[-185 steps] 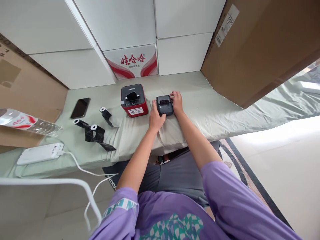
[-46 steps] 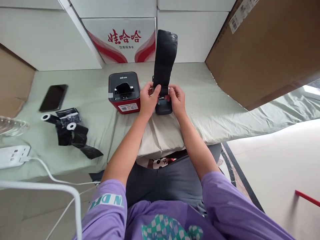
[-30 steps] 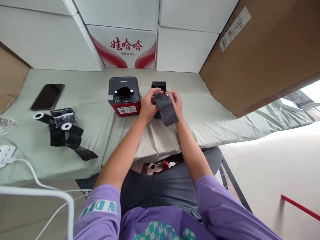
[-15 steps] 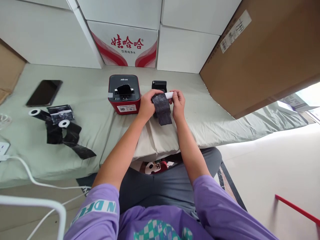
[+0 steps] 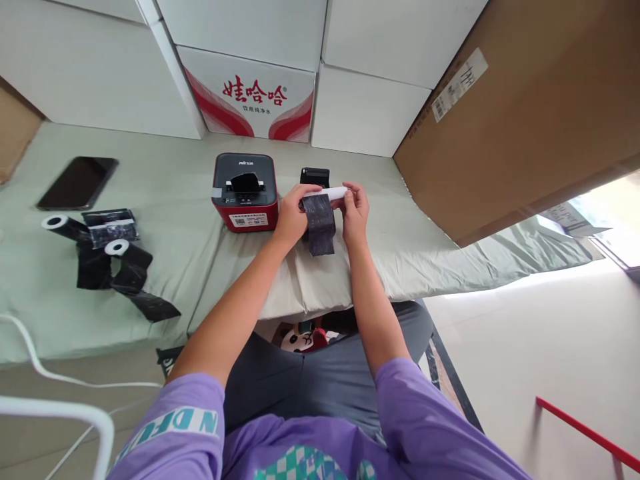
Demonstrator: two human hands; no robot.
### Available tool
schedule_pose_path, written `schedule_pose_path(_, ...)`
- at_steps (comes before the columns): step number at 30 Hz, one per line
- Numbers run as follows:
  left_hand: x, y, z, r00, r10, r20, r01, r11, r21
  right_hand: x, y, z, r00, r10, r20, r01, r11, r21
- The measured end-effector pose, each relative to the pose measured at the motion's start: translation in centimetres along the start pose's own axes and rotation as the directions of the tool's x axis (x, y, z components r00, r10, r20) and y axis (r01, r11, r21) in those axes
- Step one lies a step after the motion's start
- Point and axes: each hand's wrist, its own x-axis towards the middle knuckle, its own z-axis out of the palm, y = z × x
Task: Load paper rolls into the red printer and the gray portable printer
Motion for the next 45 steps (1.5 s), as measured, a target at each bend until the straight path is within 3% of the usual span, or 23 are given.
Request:
schedule_pose_path(4,-0.2,-0.9,0.1,0.996,-0.074,0.052,0.074,0.997,-0.001,0.2,0.0,-0.2,0.998,0.051,0.021,-0.053,0.995,0.083)
schedule_pose_path(8,-0.1,-0.9,-0.1,0.996,-0.072,0.051,0.072,0.997,-0.001,0.2,0.3,-0.4,0.999,0.042,0.032,-0.045,0.993,0.105)
schedule_pose_path(14,-0.3,0.1,-0.4,0.998,-0.003,-0.055,0.008,0.996,0.094,0.7,0.3,-1.6,0.986,-0.051,-0.161,0.047,0.999,-0.027)
schedule_pose_path(16,-0.4,0.1,-0.4,0.997,0.028,-0.067,-0.019,0.990,0.142,0.6,0.1,-1.5,0.991,-0.048,-0.122,0.043,0.998,-0.041)
schedule_pose_path(20,-0.6,-0.2,-0.1,0.992,0.079,-0.100,-0.059,0.980,0.192,-0.3,-0.7,-0.1,0.990,-0.001,0.139,0.010,0.998,-0.067)
schedule_pose_path(24,-0.7,-0.6,0.1,0.991,0.076,-0.110,-0.052,0.978,0.204,-1.1,-1.4,1.2,0.973,-0.031,0.227,0.048,0.996,-0.072)
schedule_pose_path(32,-0.8,-0.4,0.4,0.992,0.087,-0.095,-0.066,0.977,0.203,-1.0,-1.4,0.8,0.989,-0.037,0.141,0.042,0.999,-0.034)
schedule_pose_path(40,-1.0,-0.4,0.3,0.997,0.031,-0.070,-0.020,0.987,0.162,-0.8,-1.0,1.0,0.991,0.021,0.132,-0.016,0.999,-0.042)
schedule_pose_path(45,-0.8,0.0,0.2,0.993,0.036,-0.112,-0.017,0.986,0.168,-0.1,-0.6,1.1,0.990,0.037,0.139,-0.034,0.999,-0.026)
